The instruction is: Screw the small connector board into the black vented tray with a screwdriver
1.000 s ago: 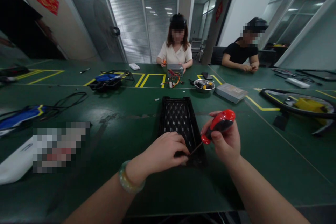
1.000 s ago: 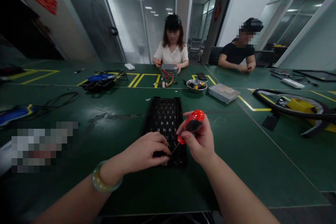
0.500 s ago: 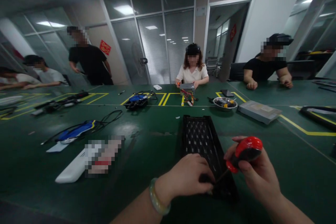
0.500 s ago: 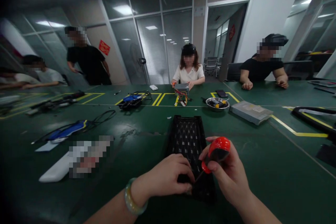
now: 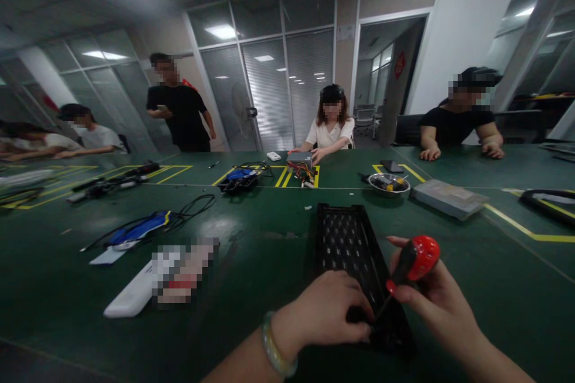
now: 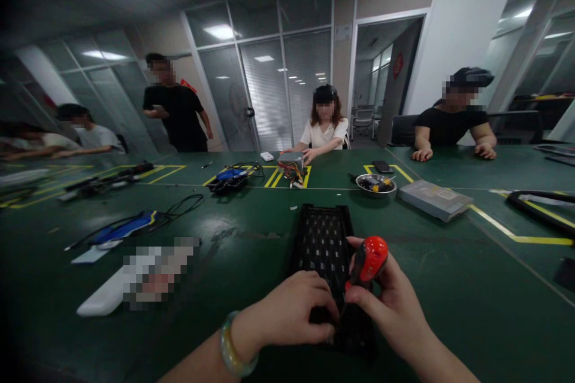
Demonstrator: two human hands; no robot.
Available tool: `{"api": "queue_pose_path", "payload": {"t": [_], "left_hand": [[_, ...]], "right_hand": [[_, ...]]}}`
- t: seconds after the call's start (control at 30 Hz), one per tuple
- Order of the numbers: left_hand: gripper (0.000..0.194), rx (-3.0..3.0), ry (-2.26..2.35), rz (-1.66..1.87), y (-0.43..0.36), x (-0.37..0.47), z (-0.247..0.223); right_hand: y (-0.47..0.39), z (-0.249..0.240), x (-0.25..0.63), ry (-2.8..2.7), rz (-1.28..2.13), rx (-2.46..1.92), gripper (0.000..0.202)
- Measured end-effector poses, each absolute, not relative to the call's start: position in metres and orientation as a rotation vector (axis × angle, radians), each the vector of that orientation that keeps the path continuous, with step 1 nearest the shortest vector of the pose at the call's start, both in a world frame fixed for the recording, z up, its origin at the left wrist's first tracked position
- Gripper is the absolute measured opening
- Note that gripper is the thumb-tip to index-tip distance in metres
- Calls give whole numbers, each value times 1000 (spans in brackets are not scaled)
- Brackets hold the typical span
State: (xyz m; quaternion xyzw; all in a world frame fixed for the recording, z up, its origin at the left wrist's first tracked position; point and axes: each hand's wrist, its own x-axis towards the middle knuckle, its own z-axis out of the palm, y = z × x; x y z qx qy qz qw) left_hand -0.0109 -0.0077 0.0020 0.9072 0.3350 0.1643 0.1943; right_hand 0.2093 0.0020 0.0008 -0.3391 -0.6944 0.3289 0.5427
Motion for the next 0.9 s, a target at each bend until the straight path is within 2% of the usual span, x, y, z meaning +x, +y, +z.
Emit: {"api": "queue_pose_path", "payload": {"t": [0.2, 0.33, 0.77, 0.9], "left_hand": [[20, 2552, 942, 472, -8, -12, 1], [20, 2563, 948, 472, -7, -12, 0], [21, 2534, 951, 511, -6, -11, -5], [20, 2531, 956, 506, -6, -11, -5]], "right_hand": [[-1, 4, 211, -1645, 923, -787, 33], [-4, 8, 211, -1606, 1057, -778, 35], [5, 8, 208, -1610, 871, -813, 23], [5, 8, 207, -1585, 859, -812, 25]]}}
